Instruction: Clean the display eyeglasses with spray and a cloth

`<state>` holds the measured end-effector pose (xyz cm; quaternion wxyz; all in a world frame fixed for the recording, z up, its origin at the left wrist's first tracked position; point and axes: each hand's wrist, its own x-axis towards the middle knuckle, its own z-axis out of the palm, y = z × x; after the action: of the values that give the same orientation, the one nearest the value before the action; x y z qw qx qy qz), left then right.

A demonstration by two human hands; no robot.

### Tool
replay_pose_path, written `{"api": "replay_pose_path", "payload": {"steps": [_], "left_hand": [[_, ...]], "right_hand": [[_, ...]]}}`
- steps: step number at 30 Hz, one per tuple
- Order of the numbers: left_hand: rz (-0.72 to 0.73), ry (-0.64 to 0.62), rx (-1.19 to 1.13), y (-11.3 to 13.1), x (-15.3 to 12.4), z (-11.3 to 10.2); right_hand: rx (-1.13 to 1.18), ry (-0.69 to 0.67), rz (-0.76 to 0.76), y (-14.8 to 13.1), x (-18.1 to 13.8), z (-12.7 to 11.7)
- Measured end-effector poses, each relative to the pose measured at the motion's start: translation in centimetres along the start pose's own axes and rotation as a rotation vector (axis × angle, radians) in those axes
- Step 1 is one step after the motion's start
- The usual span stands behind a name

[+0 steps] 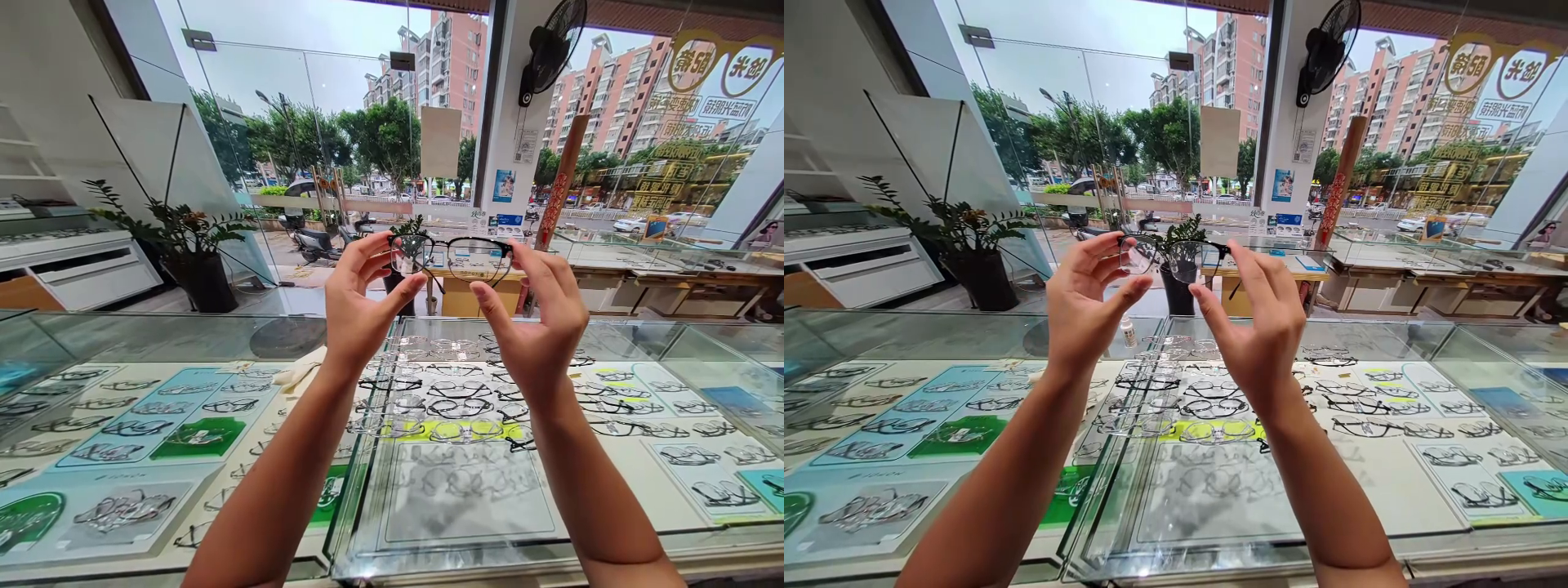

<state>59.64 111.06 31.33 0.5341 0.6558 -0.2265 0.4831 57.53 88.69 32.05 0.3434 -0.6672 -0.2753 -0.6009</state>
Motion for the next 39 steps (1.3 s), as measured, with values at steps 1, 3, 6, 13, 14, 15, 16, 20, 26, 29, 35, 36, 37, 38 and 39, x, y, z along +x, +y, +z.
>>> {"api": "replay_pose_path", "payload": {"steps": [1,3,6,13,14,15,16,20,26,29,35,36,37,38,39], "left_hand": [[0.005,0.008,-0.015,-0.2,0.0,0.1],[0.013,0.03,-0.044,-0.4,-0.1,0.3],[0.037,0.057,-0.066,-0.7,-0.2,0.5],[0.23,0.216,0.106,0.1,-0.6,0.7],[0.253,0.232,0.139,0.2,-0.7,0.6],[0.274,0.245,0.17,0.4,-0.8,0.6],[0.297,0.255,0.198,0.5,-0.8,0.6],[0.362,0.274,0.271,0.8,-1.0,0.5],[0.305,0.257,0.3,1.4,-1.1,0.5],[0.236,0.227,0.292,2.0,-1.2,0.5],[0.104,0.181,0.277,2.9,-1.3,0.6],[0.092,0.179,0.276,3.0,-1.3,0.6],[0.083,0.177,0.276,3.0,-1.3,0.6],[0.077,0.175,0.278,3.1,-1.3,0.7],[0.074,0.173,0.282,3.2,-1.3,0.6]], "right_hand": [[-0.025,0.011,-0.027,0.0,-0.1,0.1],[-0.042,0.032,-0.075,0.1,-0.2,0.3],[0.017,0.048,-0.106,0.1,-0.4,0.5],[0.201,-0.091,0.075,0.4,-0.2,0.3],[0.235,-0.124,0.111,0.5,-0.2,0.3],[0.269,-0.149,0.147,0.6,-0.2,0.3],[0.301,-0.164,0.182,0.6,-0.2,0.3],[0.4,-0.143,0.306,0.8,-0.2,0.4],[0.549,-0.054,0.428,1.4,0.2,0.5],[0.534,-0.028,0.458,1.7,0.4,0.5],[0.479,0.013,0.468,1.9,0.2,0.6],[0.478,0.014,0.47,1.9,0.2,0.6],[0.48,0.014,0.471,1.8,0.2,0.6],[0.487,0.015,0.473,1.8,0.2,0.6],[0.497,0.013,0.477,1.8,0.2,0.6]]}}
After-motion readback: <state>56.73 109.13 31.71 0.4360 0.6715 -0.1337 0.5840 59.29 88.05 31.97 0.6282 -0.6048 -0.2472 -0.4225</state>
